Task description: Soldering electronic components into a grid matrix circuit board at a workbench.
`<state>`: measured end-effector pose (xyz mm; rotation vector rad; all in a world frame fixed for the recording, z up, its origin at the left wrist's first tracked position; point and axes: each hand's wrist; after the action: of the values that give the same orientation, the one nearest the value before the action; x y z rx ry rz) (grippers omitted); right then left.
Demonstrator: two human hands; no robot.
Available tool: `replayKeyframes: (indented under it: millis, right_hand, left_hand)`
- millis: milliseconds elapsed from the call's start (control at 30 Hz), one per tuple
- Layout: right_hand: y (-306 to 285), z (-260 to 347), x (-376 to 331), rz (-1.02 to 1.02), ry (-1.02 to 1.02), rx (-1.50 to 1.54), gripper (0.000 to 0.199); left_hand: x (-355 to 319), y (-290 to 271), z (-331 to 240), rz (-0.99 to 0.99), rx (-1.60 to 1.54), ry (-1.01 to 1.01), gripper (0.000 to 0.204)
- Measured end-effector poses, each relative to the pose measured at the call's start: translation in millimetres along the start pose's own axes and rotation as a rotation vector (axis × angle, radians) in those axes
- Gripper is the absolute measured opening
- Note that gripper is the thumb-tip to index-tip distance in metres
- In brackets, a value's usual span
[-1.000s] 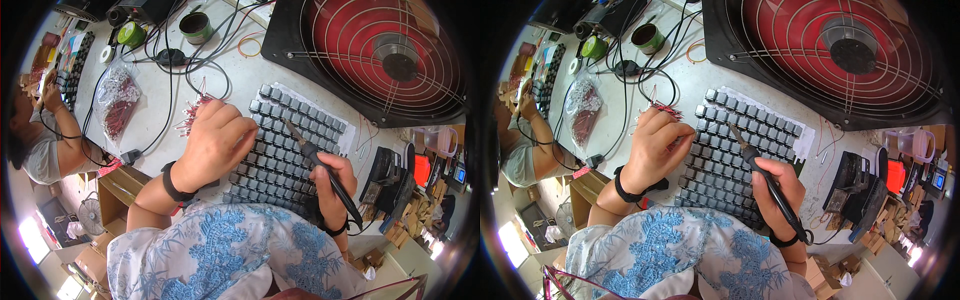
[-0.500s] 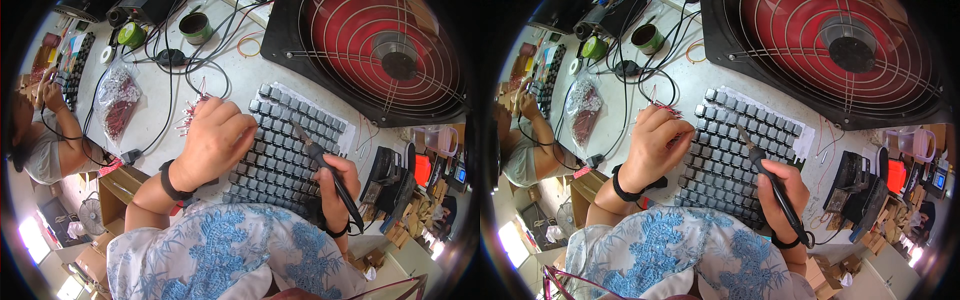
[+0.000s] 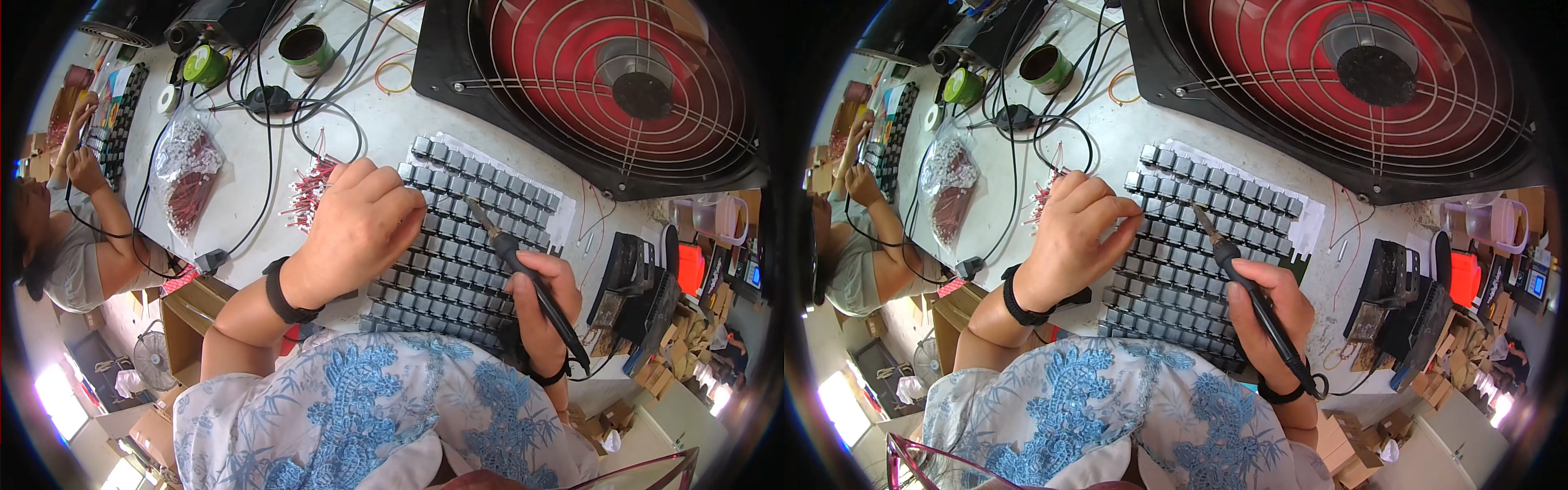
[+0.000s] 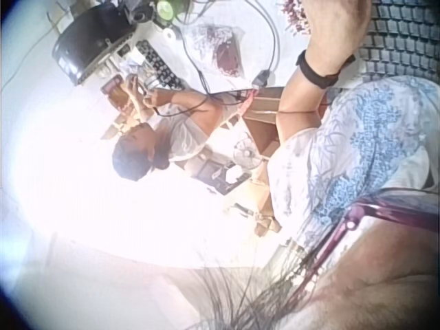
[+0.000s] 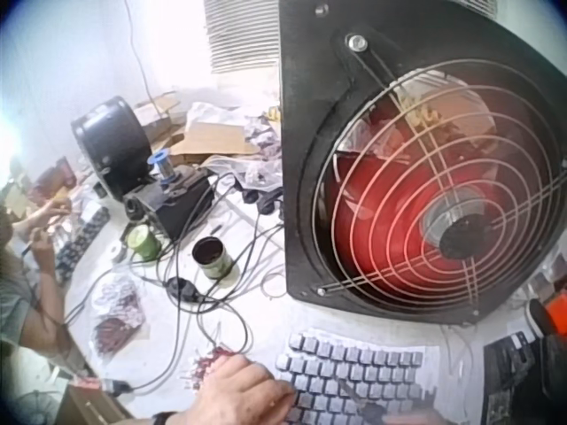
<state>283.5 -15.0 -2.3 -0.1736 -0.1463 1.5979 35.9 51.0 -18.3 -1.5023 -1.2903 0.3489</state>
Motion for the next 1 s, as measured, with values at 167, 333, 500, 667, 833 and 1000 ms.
replayKeyframes:
  millis: [167,333,500,667,833,1000]
  right_hand:
    - [1.1,-0.1,0.0,-0.007,0.000,0.000,0.023]
    - [0.6,0.0,-0.3,-0.003,0.003,-0.007,0.023]
    - [1.0,1.9,0.2,0.009,-0.007,-0.019,0.022]
    - [-0.5,-2.0,-1.8,-0.016,-0.001,0.004,0.022]
    - [1.1,3.9,0.4,0.011,-0.002,-0.003,0.023]
    - [2.9,3.0,0.8,-0.001,-0.011,0.000,0.023]
  left_hand:
    - [-1.2,1.5,1.4,-0.007,-0.004,-0.001,0.017]
    - [0.2,-0.7,0.5,-0.008,-0.011,-0.007,0.016]
    - [-0.4,0.8,1.0,-0.010,-0.012,-0.012,0.016]
    - [-0.5,0.2,0.8,-0.034,-0.024,0.000,0.016]
    - [-0.9,-0.1,1.1,-0.005,-0.020,-0.011,0.016]
    - [-2.0,1.9,1.8,-0.005,-0.022,-0.002,0.016]
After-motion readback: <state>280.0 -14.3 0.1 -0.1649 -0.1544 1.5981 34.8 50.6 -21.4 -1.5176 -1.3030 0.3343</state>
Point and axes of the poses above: each hand's wrist, its own x-axis towards the middle knuckle, its own y-axis out of the palm, z = x × y, and after that the axes turned 10 degrees about x, right-handed
